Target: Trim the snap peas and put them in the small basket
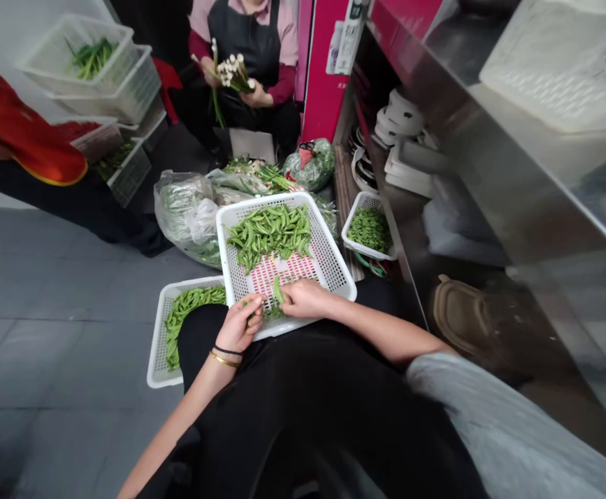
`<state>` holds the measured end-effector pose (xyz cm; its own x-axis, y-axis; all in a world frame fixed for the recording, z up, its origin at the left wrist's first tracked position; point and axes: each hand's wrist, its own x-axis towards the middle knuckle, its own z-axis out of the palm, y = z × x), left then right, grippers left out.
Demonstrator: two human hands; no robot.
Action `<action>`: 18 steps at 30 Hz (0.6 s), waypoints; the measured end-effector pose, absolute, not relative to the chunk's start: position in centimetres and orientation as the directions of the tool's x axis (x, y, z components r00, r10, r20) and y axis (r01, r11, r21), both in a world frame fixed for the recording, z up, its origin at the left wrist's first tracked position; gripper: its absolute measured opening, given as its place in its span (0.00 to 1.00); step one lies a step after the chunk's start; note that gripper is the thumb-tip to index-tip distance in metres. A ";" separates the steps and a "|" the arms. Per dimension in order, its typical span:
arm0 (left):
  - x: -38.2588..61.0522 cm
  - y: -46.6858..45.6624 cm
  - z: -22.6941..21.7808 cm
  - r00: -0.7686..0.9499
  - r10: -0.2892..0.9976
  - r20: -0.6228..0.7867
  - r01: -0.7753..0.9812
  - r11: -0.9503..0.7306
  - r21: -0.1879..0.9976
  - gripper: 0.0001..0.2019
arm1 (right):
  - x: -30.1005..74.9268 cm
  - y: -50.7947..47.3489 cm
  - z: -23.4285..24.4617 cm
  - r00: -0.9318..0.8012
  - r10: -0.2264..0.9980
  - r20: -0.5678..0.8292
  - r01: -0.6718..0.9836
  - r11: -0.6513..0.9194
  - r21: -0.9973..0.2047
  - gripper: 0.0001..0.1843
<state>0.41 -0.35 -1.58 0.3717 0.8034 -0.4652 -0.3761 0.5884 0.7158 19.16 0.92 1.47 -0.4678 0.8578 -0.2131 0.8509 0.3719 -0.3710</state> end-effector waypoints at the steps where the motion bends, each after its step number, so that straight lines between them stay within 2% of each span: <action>1: 0.7 -0.6 -1.4 0.327 0.822 -0.467 -0.343 0.563 0.752 0.14 | 18.7 0.1 2.0 -0.495 0.848 -0.191 0.834 0.401 -0.379 0.10; 5: 1.0 -1.7 -0.6 0.270 0.846 -0.459 -0.192 0.515 0.836 0.15 | 18.1 -1.1 3.0 -0.604 0.780 -0.163 0.738 0.469 -0.486 0.12; 7: 0.5 -2.0 -0.1 0.341 0.820 -0.460 -0.158 0.532 0.832 0.15 | 18.5 -0.8 3.2 -0.591 0.801 -0.099 0.691 0.439 -0.574 0.15; 9: 0.0 -2.1 0.4 0.425 0.781 -0.458 -0.136 0.555 0.821 0.14 | 19.1 -0.3 3.2 -0.558 0.830 -0.002 0.637 0.427 -0.642 0.13; 13: -0.3 -2.0 1.5 0.488 0.740 -0.463 -0.119 0.581 0.805 0.13 | 20.0 0.4 3.0 -0.593 0.797 0.114 0.546 0.502 -0.671 0.10; 18: 0.8 -2.1 1.5 0.541 0.670 -0.508 -0.095 0.649 0.755 0.13 | 20.7 0.6 3.6 -0.691 0.723 -0.018 0.521 0.480 -0.706 0.11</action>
<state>0.79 -2.13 1.51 0.5411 0.6703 -0.5078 -0.0952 0.6488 0.7550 20.65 0.63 3.57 -0.6909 0.7227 -0.0178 0.5207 0.4804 -0.7057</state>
